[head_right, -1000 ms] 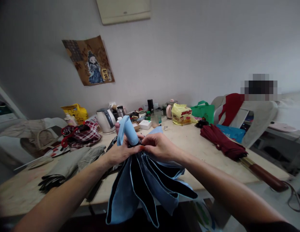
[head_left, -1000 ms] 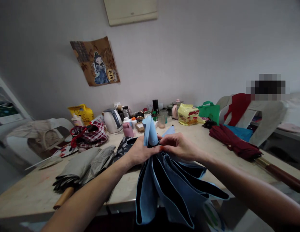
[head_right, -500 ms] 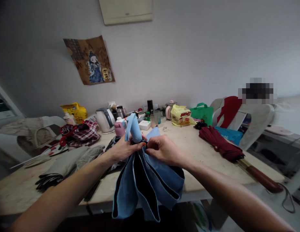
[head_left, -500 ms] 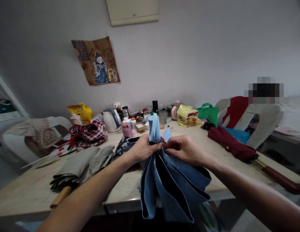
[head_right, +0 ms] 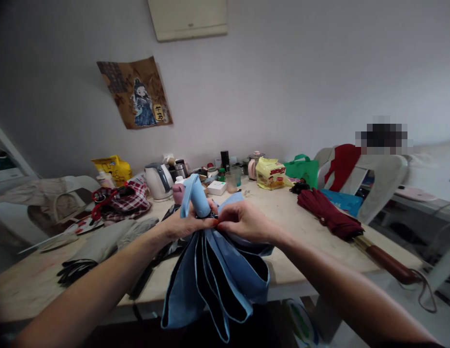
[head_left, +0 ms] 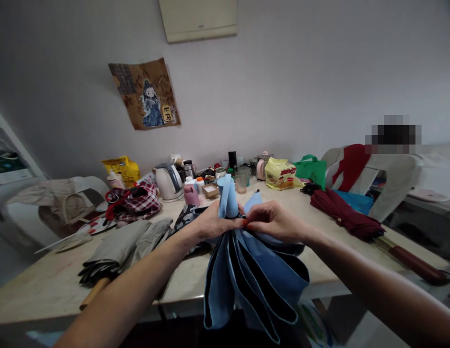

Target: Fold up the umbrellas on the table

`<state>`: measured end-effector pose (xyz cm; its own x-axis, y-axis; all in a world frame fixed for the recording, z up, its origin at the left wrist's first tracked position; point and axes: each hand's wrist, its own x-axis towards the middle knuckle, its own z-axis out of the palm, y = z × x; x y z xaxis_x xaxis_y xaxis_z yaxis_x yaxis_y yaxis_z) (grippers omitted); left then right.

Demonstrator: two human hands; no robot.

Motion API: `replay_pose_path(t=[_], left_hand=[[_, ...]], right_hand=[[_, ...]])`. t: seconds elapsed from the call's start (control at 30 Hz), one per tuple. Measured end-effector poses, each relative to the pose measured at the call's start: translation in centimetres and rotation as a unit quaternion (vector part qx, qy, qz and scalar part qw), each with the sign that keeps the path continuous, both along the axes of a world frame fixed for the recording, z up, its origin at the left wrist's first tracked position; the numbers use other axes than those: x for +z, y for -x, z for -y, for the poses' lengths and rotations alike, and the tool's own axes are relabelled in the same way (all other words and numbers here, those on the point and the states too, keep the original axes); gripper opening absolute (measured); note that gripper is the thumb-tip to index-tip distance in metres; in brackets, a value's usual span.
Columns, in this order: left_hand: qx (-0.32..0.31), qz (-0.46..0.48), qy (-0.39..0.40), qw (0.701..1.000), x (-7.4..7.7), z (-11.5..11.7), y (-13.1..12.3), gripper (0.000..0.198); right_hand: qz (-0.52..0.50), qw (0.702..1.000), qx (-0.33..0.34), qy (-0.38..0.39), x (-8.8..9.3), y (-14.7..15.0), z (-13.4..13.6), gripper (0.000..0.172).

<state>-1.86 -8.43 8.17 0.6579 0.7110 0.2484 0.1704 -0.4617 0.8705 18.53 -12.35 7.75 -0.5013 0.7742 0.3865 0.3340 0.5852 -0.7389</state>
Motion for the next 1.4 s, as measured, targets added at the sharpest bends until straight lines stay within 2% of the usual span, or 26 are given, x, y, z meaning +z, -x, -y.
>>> replay_pose_path(t=[0.1, 0.2, 0.33, 0.4, 0.47, 0.53, 0.6, 0.7, 0.8, 0.87, 0.93, 1.07, 1.13, 1.27, 1.33, 1.4], left_hand=[[0.017, -0.005, -0.021, 1.0, 0.3, 0.1, 0.1, 0.029], [0.024, -0.004, -0.037, 0.999, 0.3, 0.0, 0.3, 0.028], [0.021, -0.012, -0.054, 0.998, -0.4, 0.0, 0.6, 0.025], [0.049, 0.0, -0.086, 0.995, -0.6, 0.3, 0.7, 0.023], [0.094, 0.016, -0.154, 0.983, -0.5, 1.0, 0.9, 0.017], [0.123, 0.021, -0.256, 0.959, -0.1, 2.0, 1.2, 0.01], [0.119, 0.029, -0.376, 0.918, 0.2, 2.9, 1.7, 0.005], [0.107, 0.044, -0.544, 0.831, 0.2, 3.6, 2.5, 0.008], [0.144, 0.025, -0.641, 0.754, -0.2, 3.7, 2.9, 0.012], [0.17, 0.017, -0.661, 0.731, -0.3, 3.6, 2.9, 0.01], [0.174, 0.008, -0.67, 0.722, -0.4, 3.5, 2.8, 0.008], [0.101, -0.042, -0.705, 0.7, -0.9, 3.1, 2.9, 0.013], [0.057, -0.076, -0.718, 0.69, -1.2, 2.7, 3.1, 0.018], [0.032, -0.134, -0.752, 0.644, -0.8, 1.9, 2.6, 0.019], [0.034, -0.157, -0.769, 0.619, -0.4, 1.6, 2.0, 0.021], [0.029, -0.166, -0.785, 0.596, 0.0, 1.4, 1.2, 0.02]], right_hand=[[-0.069, 0.997, -0.034, 0.03, 0.8, -1.8, 0.1, 0.016], [-0.118, 0.988, -0.079, 0.059, 0.7, -3.8, 0.2, 0.023], [-0.151, 0.977, -0.12, 0.086, -1.4, -5.7, 1.1, 0.027], [-0.17, 0.97, -0.145, 0.095, -2.6, -6.2, 1.9, 0.028], [-0.188, 0.96, -0.177, 0.105, -3.8, -6.5, 2.9, 0.029], [-0.204, 0.951, -0.202, 0.116, -4.8, -6.9, 3.9, 0.032], [-0.224, 0.941, -0.219, 0.129, -5.7, -7.3, 4.6, 0.036], [-0.272, 0.918, -0.252, 0.139, -7.0, -7.7, 4.9, 0.042], [-0.318, 0.899, -0.27, 0.137, -7.8, -7.5, 4.7, 0.047], [-0.344, 0.891, -0.261, 0.139, -7.9, -7.1, 4.5, 0.05], [-0.369, 0.885, -0.245, 0.145, -7.6, -6.7, 4.3, 0.054], [-0.4, 0.874, -0.232, 0.145, -6.7, -6.3, 4.3, 0.055], [-0.4, 0.879, -0.209, 0.154, -6.3, -5.9, 4.6, 0.051], [-0.334, 0.901, -0.077, 0.266, -6.1, -3.2, 5.7, 0.05], [-0.314, 0.889, 0.008, 0.333, -6.2, -1.2, 6.1, 0.055], [-0.335, 0.863, 0.073, 0.37, -6.1, 0.8, 6.3, 0.061]])
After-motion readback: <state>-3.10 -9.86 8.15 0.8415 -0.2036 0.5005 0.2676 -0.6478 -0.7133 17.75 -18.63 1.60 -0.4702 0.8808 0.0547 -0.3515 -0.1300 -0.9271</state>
